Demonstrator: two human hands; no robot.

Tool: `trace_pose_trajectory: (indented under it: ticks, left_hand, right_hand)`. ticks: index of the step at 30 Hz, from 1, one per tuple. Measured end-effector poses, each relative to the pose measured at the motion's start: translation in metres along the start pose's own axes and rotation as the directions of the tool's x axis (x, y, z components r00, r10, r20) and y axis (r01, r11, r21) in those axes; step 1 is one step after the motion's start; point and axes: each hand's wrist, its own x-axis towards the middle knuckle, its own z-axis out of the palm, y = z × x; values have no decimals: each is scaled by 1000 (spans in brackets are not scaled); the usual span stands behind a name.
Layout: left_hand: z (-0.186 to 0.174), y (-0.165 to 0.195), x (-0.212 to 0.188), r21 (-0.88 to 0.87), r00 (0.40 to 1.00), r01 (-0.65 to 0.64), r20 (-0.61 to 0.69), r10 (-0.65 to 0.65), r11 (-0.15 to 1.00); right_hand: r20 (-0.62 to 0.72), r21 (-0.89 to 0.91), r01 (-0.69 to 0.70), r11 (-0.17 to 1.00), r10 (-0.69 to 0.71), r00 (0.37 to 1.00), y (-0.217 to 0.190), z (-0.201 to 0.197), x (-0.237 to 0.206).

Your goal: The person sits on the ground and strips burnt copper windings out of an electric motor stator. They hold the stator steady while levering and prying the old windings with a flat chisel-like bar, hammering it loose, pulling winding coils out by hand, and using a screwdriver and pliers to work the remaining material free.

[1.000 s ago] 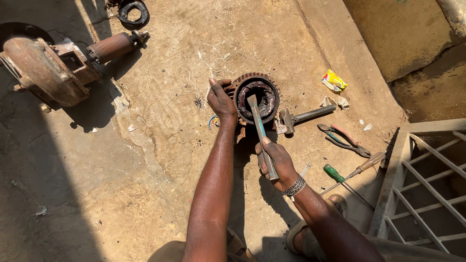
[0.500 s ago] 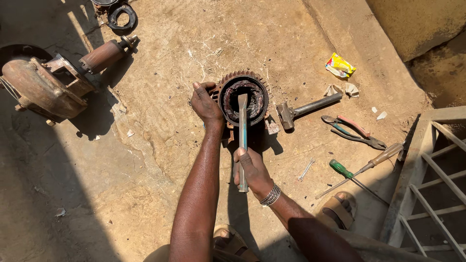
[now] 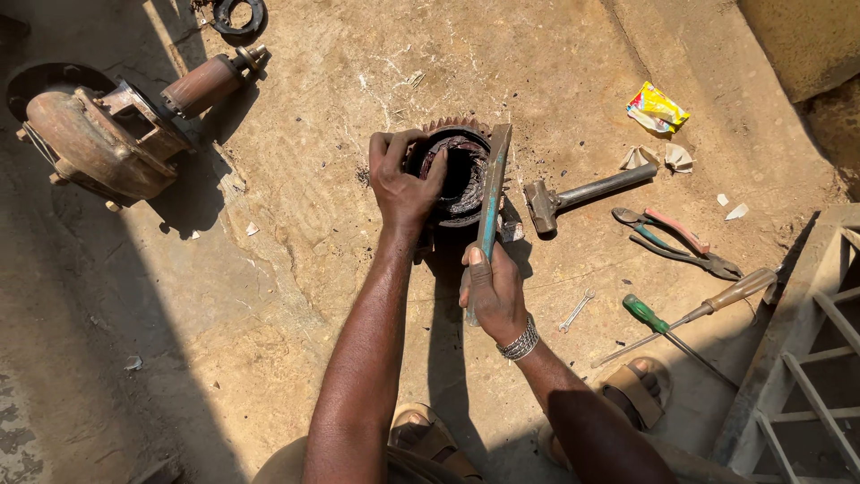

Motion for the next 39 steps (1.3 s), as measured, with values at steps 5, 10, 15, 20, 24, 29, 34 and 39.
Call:
trace_pose_trajectory:
  ticks: [5,10,15,20,24,29,34,39]
  left_hand:
    - [0,13,-4,86,981,-183,-45,187,979]
    - [5,9,7,82,993,-87,-76,94,993]
    - [7,11,19,295,991,-134,41,128,946]
    - [7,25,12,278,994,-85,-42,101,957]
    - [1,39,6,169,975,-195,-73,209,966]
    - [2,42,14,161,993,-117,51,110,980]
    - [9,40,18,102,999,-16,30,13,995]
    - [14,39,11,55,993,116,-27,-115,992]
  right_hand:
    - [-1,-12,-76,997,76,997,9,-3,0]
    - [27,-111,-73,991,76,997,19,-13,-7]
    - [13,-331,-86,940,95,995,16,-27,-1]
    - [-66,-366,-45,929,23,998,13,-33,11]
    - [-164,-298,-61,953,12,986,25,-40,15]
    - [-390,-519,-121,846,-108,914,65,-84,24]
    - [-600,-684,-482,547,-46,799,125,-163,26]
    - [-707,-669,-664,335,-11,707,160,-220,-2]
